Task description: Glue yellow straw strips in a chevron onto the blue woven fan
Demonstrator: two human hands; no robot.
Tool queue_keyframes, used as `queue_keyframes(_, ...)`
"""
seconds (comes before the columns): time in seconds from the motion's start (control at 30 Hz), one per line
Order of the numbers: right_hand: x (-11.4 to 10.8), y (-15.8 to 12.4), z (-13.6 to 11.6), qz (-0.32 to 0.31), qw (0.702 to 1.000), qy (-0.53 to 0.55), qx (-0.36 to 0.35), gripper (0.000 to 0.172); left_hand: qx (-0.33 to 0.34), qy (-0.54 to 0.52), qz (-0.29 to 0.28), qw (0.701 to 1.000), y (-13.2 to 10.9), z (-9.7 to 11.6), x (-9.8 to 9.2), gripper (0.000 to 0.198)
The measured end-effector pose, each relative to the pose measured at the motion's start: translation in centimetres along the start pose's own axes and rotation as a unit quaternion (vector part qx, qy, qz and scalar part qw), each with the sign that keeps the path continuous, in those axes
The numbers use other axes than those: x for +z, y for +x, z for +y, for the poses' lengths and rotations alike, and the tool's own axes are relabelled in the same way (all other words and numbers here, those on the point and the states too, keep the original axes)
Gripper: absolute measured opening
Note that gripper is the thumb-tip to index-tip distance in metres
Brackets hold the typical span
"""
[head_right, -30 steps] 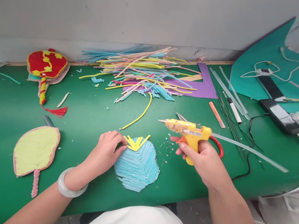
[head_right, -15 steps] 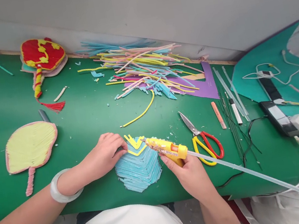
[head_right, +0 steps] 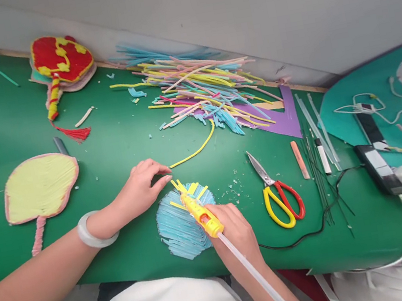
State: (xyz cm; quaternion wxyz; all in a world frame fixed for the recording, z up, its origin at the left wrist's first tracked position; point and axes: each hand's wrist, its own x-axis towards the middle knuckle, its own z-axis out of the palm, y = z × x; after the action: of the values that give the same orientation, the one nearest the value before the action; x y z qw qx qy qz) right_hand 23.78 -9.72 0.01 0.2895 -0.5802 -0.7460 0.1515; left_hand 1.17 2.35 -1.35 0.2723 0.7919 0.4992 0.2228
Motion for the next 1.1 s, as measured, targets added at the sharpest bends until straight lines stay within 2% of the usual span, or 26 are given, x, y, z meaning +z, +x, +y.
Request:
queue_keyframes(0.3, 0.9, -0.5, -0.2, 0.005, 0.999, -0.026, -0.029, 0.019, 0.017, 0.022, -0.044, 0.999, 0.3, 0.0, 0.3, 0.011)
queue_keyframes(0.6, 0.9, 0.0, -1.1, -0.009, 0.998, -0.058, -0.037, 0.019, 0.041, 0.024, -0.049, 0.998, 0.2, -0.3, 0.3, 0.012)
queue_keyframes(1.1, 1.4, -0.2, -0.9, -0.007, 0.997, -0.069, -0.039, 0.018, 0.049, 0.036, -0.062, 0.996, 0.3, -0.4, 0.1, 0.007)
